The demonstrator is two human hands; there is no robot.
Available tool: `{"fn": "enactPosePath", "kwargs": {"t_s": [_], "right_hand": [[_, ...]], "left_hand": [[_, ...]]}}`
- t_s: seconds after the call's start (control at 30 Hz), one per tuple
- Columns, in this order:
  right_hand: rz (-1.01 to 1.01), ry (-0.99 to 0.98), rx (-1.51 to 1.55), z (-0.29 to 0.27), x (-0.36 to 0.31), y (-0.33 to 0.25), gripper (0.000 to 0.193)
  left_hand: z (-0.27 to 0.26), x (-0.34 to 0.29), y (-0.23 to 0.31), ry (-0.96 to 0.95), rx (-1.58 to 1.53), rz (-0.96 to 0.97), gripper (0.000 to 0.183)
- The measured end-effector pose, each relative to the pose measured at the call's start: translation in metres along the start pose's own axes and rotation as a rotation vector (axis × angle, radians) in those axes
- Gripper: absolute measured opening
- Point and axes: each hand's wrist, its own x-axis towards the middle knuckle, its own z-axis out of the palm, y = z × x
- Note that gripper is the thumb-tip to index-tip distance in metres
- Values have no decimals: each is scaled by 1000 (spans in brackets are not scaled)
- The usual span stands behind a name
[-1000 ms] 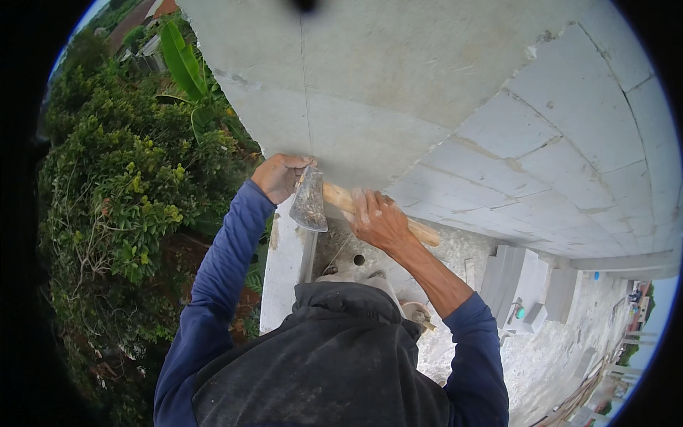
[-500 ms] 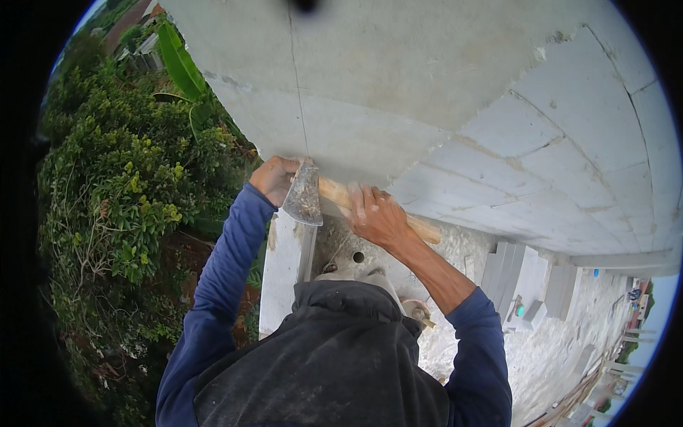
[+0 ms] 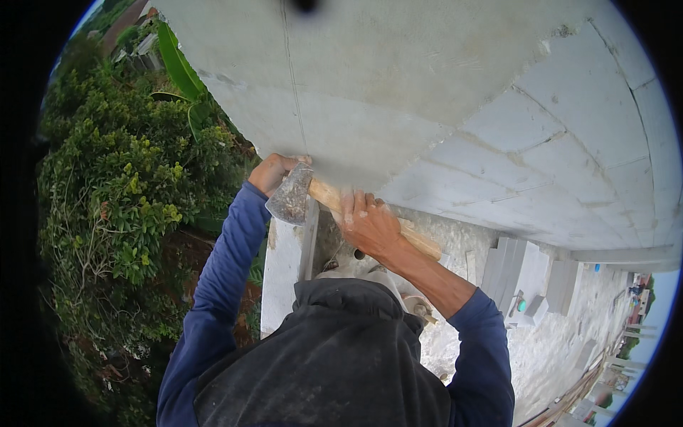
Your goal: The person uses a hammer to chip away loose material from a white tiled wall on a rooftop. They then pour water from a small container onto the wall surface to clean it.
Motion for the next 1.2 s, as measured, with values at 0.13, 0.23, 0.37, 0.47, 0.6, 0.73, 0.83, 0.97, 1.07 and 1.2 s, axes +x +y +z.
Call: {"fn": "enactPosePath", "kwargs": {"t_s": [0.13, 0.23, 0.37, 0.47, 0.6, 0.73, 0.83, 0.97, 1.07, 1.2], "right_hand": [[-20, 18, 10, -2, -2, 0, 53], [12, -26, 15, 1, 2, 5, 54], [45, -87, 44, 6, 2, 6, 56], [50, -69, 26, 7, -2, 4, 56], [-29, 2, 62, 6, -5, 5, 57], [9, -48, -3, 8, 0, 13, 59], [31, -36, 52, 11, -1, 13, 59], [61, -82, 42, 11, -3, 10, 60], [69, -113, 75, 10, 0, 9, 61], [77, -132, 67, 6, 2, 9, 57]], "left_hand": [[1, -2, 0, 48, -54, -86, 18], [3, 0, 2, 67, -76, -69, 17], [1, 2, 0, 49, -27, -47, 16], [-2, 3, -4, 71, -42, -41, 15], [-5, 4, -3, -67, -183, -110, 16], [1, 3, 0, 18, -99, -38, 18], [5, 0, 1, 46, -54, -30, 21], [6, -3, -3, 32, -53, -12, 21], [4, -2, -4, 81, -56, -14, 21], [5, -3, -3, 39, -48, -14, 19]]}}
